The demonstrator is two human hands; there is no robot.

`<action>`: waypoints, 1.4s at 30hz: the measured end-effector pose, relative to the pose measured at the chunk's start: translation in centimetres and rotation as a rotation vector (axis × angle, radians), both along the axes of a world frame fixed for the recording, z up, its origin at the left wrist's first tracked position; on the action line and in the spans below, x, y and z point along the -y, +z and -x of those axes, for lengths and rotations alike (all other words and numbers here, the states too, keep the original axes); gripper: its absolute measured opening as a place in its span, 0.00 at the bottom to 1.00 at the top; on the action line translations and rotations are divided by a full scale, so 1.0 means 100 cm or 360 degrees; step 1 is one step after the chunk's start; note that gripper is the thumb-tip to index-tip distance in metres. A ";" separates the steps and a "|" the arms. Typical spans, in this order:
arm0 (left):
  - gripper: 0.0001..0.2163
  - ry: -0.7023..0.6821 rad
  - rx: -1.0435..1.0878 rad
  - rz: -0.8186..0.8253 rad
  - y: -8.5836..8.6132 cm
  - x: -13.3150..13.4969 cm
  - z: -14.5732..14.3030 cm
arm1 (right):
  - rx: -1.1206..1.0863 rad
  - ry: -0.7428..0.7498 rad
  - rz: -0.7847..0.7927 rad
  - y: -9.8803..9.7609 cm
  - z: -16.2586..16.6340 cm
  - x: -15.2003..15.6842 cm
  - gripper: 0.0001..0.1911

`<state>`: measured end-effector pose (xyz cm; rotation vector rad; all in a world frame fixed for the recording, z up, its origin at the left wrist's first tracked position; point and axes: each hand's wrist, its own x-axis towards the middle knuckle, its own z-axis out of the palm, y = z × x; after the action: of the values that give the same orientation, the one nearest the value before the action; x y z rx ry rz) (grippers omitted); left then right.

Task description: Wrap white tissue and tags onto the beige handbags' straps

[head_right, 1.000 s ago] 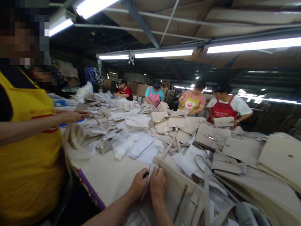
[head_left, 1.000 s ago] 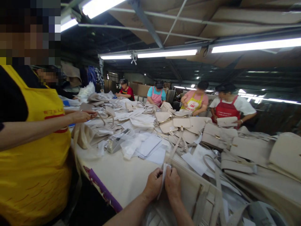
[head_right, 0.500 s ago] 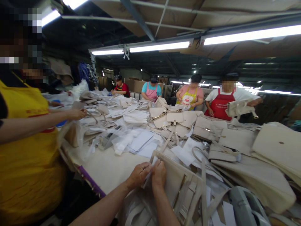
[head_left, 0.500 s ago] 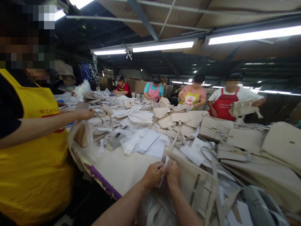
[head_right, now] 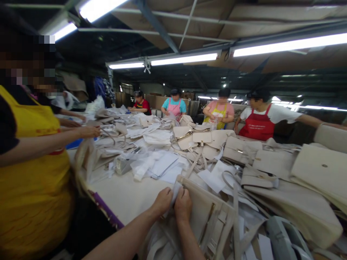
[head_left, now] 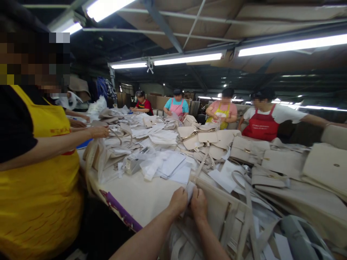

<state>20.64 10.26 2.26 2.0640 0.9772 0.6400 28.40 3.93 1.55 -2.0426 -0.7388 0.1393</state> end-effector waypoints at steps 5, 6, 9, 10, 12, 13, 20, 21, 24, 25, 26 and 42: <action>0.10 -0.0009 0.0236 -0.0046 -0.016 0.013 0.004 | -0.0129 0.0175 -0.0124 -0.003 -0.002 0.006 0.19; 0.10 -0.0024 0.0285 -0.0051 -0.017 0.015 0.004 | -0.0145 0.0204 -0.0135 -0.003 -0.002 0.006 0.19; 0.11 -0.0058 0.0405 -0.0045 -0.020 0.017 0.006 | -0.0171 0.0254 -0.0173 -0.005 -0.001 0.006 0.19; 0.11 -0.0064 0.0430 -0.0042 -0.022 0.017 0.006 | -0.0178 0.0264 -0.0191 -0.006 0.000 0.006 0.19; 0.13 -0.0070 0.0499 0.0005 -0.024 0.017 0.006 | -0.0195 0.0290 -0.0232 -0.008 0.000 0.007 0.18; 0.13 -0.0069 0.0536 0.0041 -0.026 0.016 0.006 | -0.0208 0.0309 -0.0253 -0.010 0.000 0.007 0.18; 0.16 -0.0016 0.0593 0.0153 -0.029 0.008 0.003 | -0.0320 0.0399 -0.0301 -0.014 0.000 0.002 0.18; 0.16 -0.0012 0.0592 0.0149 -0.029 0.008 0.002 | -0.0321 0.0402 -0.0292 -0.011 0.001 0.004 0.18; 0.15 -0.0032 0.0587 0.0151 -0.026 0.010 0.004 | -0.0279 0.0386 -0.0263 0.010 0.005 0.028 0.15; 0.15 -0.0039 0.0587 0.0155 -0.026 0.011 0.005 | -0.0255 0.0371 -0.0257 0.020 0.004 0.043 0.14; 0.15 0.0000 0.0550 0.0116 -0.026 0.010 0.006 | -0.0224 0.0347 -0.0250 0.032 0.001 0.062 0.14; 0.15 0.0109 0.0293 -0.0047 -0.030 -0.004 0.006 | -0.0133 -0.0753 0.0352 0.044 -0.148 0.352 0.15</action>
<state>20.07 10.64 -0.73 1.9640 0.9393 0.8688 43.23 -31.26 5.99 -2.3491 -0.1799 0.0347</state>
